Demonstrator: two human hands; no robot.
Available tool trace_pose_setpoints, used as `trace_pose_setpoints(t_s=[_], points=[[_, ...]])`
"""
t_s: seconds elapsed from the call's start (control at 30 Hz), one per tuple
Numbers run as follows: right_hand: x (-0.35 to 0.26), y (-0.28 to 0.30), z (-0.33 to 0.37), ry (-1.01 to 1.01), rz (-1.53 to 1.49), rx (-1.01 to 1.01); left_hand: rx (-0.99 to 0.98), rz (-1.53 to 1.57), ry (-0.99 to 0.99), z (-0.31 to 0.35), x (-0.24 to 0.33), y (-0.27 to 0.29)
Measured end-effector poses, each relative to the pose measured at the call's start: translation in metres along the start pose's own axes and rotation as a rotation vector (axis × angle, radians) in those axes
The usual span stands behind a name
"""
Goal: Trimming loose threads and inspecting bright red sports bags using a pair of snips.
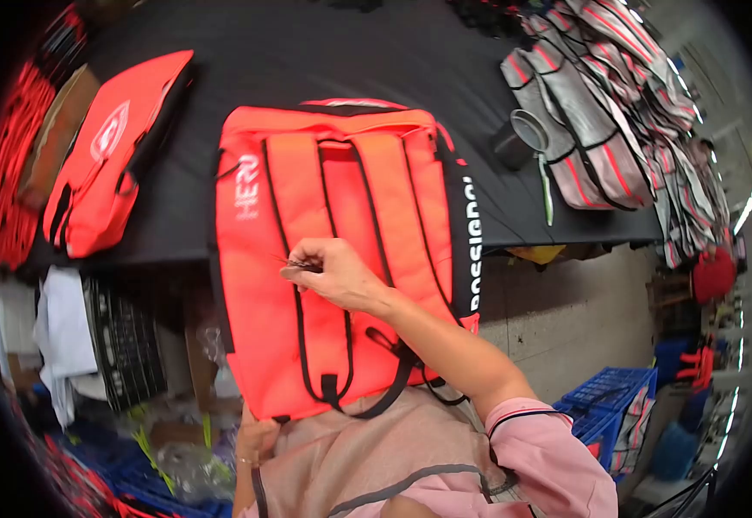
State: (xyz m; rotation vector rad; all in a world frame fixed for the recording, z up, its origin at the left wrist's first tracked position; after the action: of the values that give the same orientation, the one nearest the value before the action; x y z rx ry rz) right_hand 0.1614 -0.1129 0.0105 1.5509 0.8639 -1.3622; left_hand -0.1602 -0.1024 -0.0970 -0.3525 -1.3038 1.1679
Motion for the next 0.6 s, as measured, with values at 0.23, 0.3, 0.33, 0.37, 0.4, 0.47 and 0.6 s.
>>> trace_pose_setpoints(t_s=[0.23,0.3,0.33,0.37,0.4,0.47,0.6], points=[[-0.055,0.204,0.06,-0.112,0.036,0.677,-0.05,-0.009,0.076,-0.006,0.002,0.014],[-0.004,0.26,0.067,-0.176,0.233,0.82,0.145,0.306,0.147,-0.005,-0.004,0.026],[0.019,0.277,0.064,-0.181,0.332,0.854,0.14,0.295,0.144,-0.008,-0.001,0.021],[0.025,0.286,0.061,-0.177,0.328,0.864,0.08,0.125,0.155,-0.011,0.004,0.013],[0.031,0.294,0.059,-0.262,0.428,0.886,0.02,-0.044,0.162,-0.014,0.007,0.006],[0.049,0.309,0.055,-0.348,0.523,0.914,0.046,-0.045,0.185,-0.012,0.01,0.002],[0.056,0.316,0.053,-0.134,0.801,0.922,0.092,-0.071,0.185,-0.015,0.008,0.007]])
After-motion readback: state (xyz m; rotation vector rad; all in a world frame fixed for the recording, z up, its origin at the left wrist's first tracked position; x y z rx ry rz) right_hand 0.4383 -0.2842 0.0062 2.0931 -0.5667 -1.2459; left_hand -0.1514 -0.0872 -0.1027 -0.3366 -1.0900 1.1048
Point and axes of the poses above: each hand's wrist, its own z-axis away from the middle knuckle, its own y-axis out of the back of the hand, x = y × z, the point moved 5 cm from there along -z, towards the middle knuckle, and after that the axes turned 6 degrees about -x, right-handed, at the moved point
